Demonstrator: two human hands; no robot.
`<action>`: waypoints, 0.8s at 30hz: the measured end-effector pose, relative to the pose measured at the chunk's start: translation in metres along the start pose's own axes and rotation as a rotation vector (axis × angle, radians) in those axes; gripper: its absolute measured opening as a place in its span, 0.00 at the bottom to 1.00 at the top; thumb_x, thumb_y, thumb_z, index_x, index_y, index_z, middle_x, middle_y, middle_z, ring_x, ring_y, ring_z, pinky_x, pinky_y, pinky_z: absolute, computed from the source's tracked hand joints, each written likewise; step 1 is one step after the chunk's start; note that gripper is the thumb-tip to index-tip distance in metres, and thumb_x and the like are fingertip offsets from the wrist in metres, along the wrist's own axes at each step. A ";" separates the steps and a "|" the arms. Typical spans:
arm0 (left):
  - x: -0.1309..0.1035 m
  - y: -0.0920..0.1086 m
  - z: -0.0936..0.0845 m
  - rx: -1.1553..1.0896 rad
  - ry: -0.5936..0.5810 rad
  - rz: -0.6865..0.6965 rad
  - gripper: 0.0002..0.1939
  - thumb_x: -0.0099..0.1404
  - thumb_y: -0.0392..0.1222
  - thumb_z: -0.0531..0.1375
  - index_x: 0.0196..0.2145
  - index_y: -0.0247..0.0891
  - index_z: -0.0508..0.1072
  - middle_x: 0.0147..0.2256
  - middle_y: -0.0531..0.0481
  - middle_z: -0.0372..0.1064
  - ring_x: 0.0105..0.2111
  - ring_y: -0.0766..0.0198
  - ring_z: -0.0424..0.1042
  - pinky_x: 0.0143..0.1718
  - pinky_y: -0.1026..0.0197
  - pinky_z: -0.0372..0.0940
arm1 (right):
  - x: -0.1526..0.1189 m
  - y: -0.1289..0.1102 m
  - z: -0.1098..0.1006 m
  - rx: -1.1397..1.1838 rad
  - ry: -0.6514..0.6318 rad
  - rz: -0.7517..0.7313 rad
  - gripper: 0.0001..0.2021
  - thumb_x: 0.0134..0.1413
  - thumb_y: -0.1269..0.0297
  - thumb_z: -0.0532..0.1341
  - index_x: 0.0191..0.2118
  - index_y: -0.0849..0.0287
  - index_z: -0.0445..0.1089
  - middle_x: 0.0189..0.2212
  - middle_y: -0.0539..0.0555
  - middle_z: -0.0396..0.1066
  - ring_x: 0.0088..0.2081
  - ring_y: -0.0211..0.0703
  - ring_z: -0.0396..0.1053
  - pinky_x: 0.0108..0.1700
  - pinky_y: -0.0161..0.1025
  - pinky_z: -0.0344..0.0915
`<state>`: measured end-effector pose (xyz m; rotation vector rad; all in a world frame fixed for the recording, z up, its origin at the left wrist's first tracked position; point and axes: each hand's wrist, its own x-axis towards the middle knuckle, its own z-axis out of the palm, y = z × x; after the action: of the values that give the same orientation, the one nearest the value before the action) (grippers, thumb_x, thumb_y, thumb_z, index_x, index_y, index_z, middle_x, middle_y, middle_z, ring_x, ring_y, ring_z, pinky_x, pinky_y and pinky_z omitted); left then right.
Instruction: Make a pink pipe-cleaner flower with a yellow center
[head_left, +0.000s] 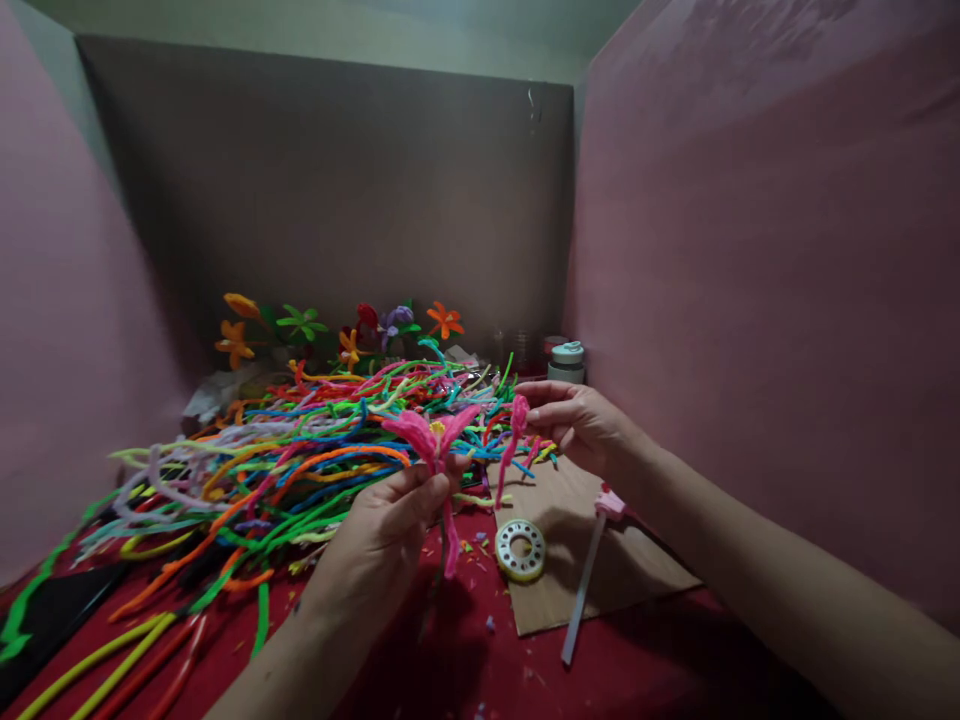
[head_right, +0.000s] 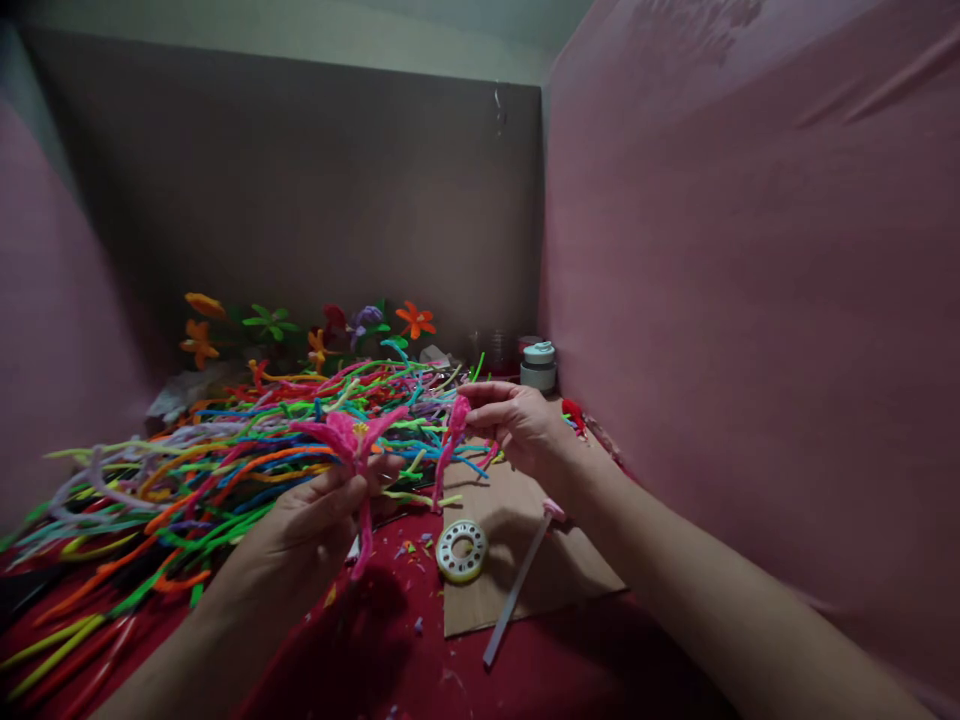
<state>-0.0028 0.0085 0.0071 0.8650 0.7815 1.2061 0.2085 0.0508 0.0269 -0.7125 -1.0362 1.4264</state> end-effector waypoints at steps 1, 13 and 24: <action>0.000 -0.001 0.001 0.002 -0.008 -0.009 0.11 0.46 0.34 0.68 0.30 0.31 0.76 0.32 0.47 0.75 0.33 0.68 0.72 0.36 0.72 0.64 | -0.005 0.002 0.008 0.028 -0.007 0.012 0.16 0.28 0.81 0.65 0.31 0.62 0.73 0.25 0.50 0.72 0.25 0.35 0.69 0.34 0.36 0.65; 0.002 -0.013 0.002 -0.071 -0.085 -0.097 0.07 0.44 0.31 0.68 0.24 0.31 0.74 0.22 0.50 0.72 0.22 0.71 0.70 0.26 0.72 0.66 | -0.040 0.034 0.033 0.311 0.237 0.101 0.15 0.27 0.83 0.63 0.28 0.62 0.69 0.23 0.49 0.69 0.24 0.34 0.67 0.32 0.34 0.64; 0.000 -0.007 0.004 -0.029 0.010 -0.136 0.05 0.49 0.24 0.62 0.24 0.30 0.72 0.19 0.52 0.67 0.16 0.74 0.66 0.16 0.75 0.62 | -0.080 0.019 -0.010 -0.646 0.283 -0.175 0.12 0.42 0.67 0.60 0.38 0.59 0.66 0.35 0.56 0.68 0.35 0.44 0.68 0.36 0.41 0.64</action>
<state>0.0043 0.0073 0.0029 0.7703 0.8164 1.1001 0.2204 -0.0248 -0.0063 -1.2142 -1.3028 0.7982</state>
